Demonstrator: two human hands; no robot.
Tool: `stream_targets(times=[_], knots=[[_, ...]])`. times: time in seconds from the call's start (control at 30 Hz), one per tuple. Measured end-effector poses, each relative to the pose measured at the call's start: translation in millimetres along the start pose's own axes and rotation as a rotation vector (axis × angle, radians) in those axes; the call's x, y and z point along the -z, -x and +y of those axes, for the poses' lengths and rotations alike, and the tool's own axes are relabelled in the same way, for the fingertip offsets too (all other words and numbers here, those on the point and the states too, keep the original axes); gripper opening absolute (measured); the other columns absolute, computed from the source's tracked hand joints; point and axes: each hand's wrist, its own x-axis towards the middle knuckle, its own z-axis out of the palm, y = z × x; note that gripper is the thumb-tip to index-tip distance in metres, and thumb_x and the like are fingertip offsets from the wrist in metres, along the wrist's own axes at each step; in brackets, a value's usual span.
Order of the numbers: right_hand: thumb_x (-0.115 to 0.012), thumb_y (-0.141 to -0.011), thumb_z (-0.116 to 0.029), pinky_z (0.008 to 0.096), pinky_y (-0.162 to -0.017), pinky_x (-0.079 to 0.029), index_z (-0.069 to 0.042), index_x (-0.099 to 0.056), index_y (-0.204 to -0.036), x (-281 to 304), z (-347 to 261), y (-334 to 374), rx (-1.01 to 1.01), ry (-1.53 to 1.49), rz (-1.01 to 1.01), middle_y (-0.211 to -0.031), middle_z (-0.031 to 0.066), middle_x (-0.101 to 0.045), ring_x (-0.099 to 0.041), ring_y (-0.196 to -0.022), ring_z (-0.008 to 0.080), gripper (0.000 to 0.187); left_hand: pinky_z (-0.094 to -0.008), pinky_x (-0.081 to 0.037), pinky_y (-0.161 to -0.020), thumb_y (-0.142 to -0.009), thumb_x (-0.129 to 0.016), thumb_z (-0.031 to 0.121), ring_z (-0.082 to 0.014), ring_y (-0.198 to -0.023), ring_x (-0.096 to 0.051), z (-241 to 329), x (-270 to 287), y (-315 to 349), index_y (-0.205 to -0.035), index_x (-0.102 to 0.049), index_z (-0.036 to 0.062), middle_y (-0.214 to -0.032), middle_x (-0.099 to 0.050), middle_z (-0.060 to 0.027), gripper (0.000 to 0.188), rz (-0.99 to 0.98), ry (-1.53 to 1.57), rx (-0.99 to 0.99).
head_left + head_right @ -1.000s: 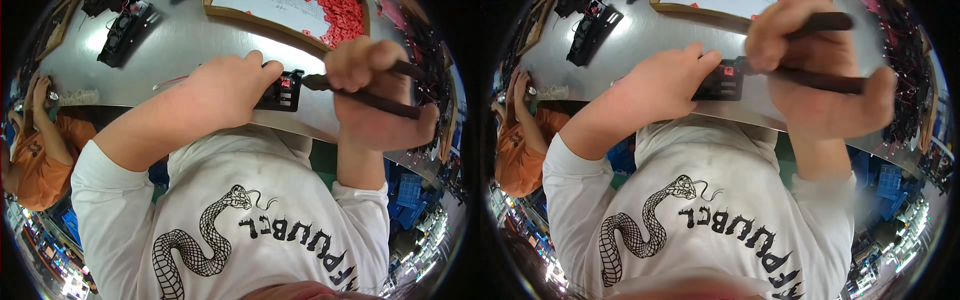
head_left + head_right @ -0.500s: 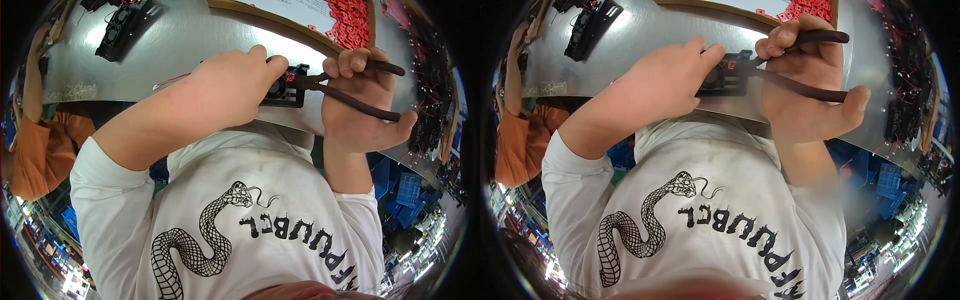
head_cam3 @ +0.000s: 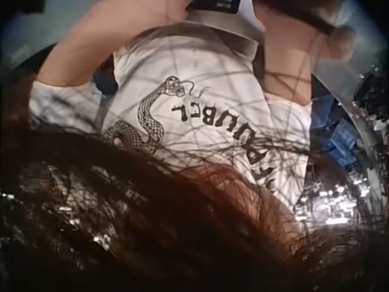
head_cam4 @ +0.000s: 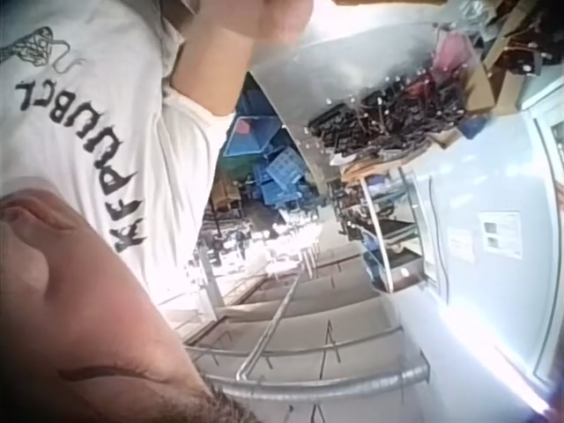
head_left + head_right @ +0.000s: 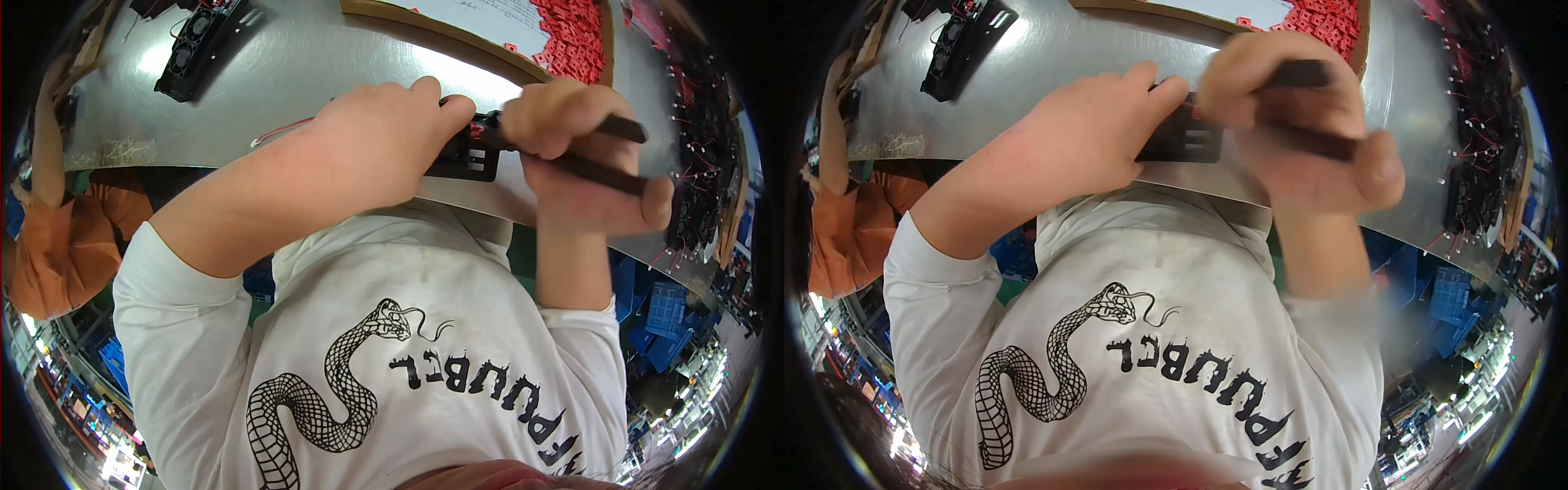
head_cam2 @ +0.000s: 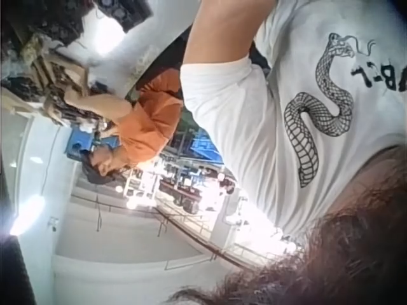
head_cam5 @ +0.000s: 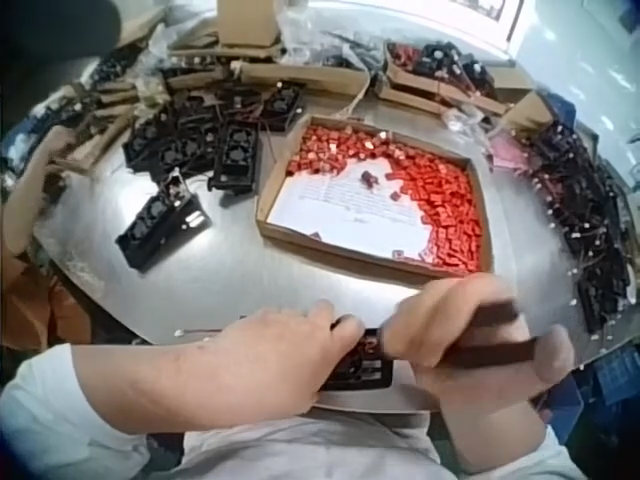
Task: The recorder is assembling electrical components by inserting wires into black housings and using crimping pliers to secure them.
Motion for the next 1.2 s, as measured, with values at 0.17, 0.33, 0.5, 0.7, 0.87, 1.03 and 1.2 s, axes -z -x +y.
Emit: stream_targets(times=[0.17, 0.33, 0.5, 0.7, 0.87, 1.03, 1.2], knots=[[-0.046, -0.086, -0.082, 0.0311, -0.049, -0.047, 0.010, -0.071, -0.091, 2.4, 6.8, -56.9, -0.659, -0.216, -0.535, -0.070, 0.0141, -0.065, -0.060, -0.056, 0.0176, 0.096, -0.0455, -0.059, -0.080, -0.077, -0.072, 0.006, -0.0356, -0.096, -0.073, -18.0, -10.0, -15.4, -0.123, -0.061, 0.0048, -0.111, -0.071, -0.0178, 0.048, -0.157, 0.439, -0.109], [-0.047, -0.085, -0.079, 0.0321, -0.060, -0.043, 0.011, -0.064, -0.109, -19.2, -22.7, -34.2, -0.439, 0.033, -0.268, -0.081, 0.0133, -0.062, -0.056, -0.068, 0.0196, 0.094, -0.0452, -0.058, -0.080, -0.082, -0.069, 0.007, -0.0348, -0.092, -0.071, -2.2, 2.5, -9.4, -0.124, -0.059, 0.0042, -0.105, -0.066, -0.0151, 0.042, -0.191, 0.069, -0.070], [-0.050, -0.083, -0.079, 0.0363, -0.077, -0.037, 0.002, -0.057, -0.130, -43.3, -29.9, 22.8, 0.019, 0.140, 0.197, -0.099, 0.0099, -0.056, -0.047, -0.086, 0.0208, 0.094, -0.0453, -0.058, -0.075, -0.084, -0.066, 0.005, -0.0347, -0.086, -0.070, 5.4, -6.7, -0.8, -0.116, -0.056, 0.0027, -0.100, -0.062, -0.0173, 0.034, 0.031, -0.066, -0.170], [-0.050, -0.082, -0.079, 0.0396, -0.079, -0.037, 0.003, -0.055, -0.133, -45.2, -17.4, 31.8, 0.049, 0.283, 0.229, -0.101, 0.0128, -0.054, -0.046, -0.089, 0.0241, 0.096, -0.0459, -0.058, -0.072, -0.083, -0.065, 0.005, -0.0359, -0.084, -0.069, 2.6, -10.7, -1.8, -0.114, -0.055, 0.0017, -0.099, -0.062, -0.0180, 0.033, 0.074, -0.047, -0.179], [-0.050, -0.083, -0.078, 0.0403, -0.080, -0.038, 0.004, -0.053, -0.133, -44.9, -15.0, 32.8, 0.033, 0.328, 0.214, -0.101, 0.0149, -0.055, -0.048, -0.091, 0.0256, 0.097, -0.0461, -0.058, -0.071, -0.083, -0.065, 0.005, -0.0363, -0.084, -0.069, 3.2, -12.4, -1.3, -0.114, -0.055, 0.0023, -0.099, -0.062, -0.0182, 0.032, 0.074, -0.056, -0.167], [-0.051, -0.082, -0.079, 0.0401, -0.077, -0.039, 0.005, -0.056, -0.128, -48.7, -14.8, 30.7, 0.012, 0.312, 0.214, -0.098, 0.0149, -0.055, -0.049, -0.086, 0.0259, 0.095, -0.0457, -0.058, -0.072, -0.084, -0.065, 0.005, -0.0361, -0.086, -0.070, 5.0, -9.9, -1.3, -0.114, -0.055, 0.0026, -0.099, -0.062, -0.0185, 0.032, 0.053, -0.045, -0.163], [-0.057, -0.080, -0.079, 0.0385, -0.065, -0.042, 0.005, -0.067, -0.107, -33.3, -19.2, 14.7, -0.055, 0.252, 0.049, -0.084, 0.0133, -0.060, -0.052, -0.068, 0.0254, 0.089, -0.0457, -0.059, -0.073, -0.084, -0.066, 0.005, -0.0357, -0.087, -0.071, 7.3, -4.8, -0.5, -0.115, -0.056, 0.0047, -0.101, -0.063, -0.0176, 0.033, 0.023, -0.050, -0.166]])
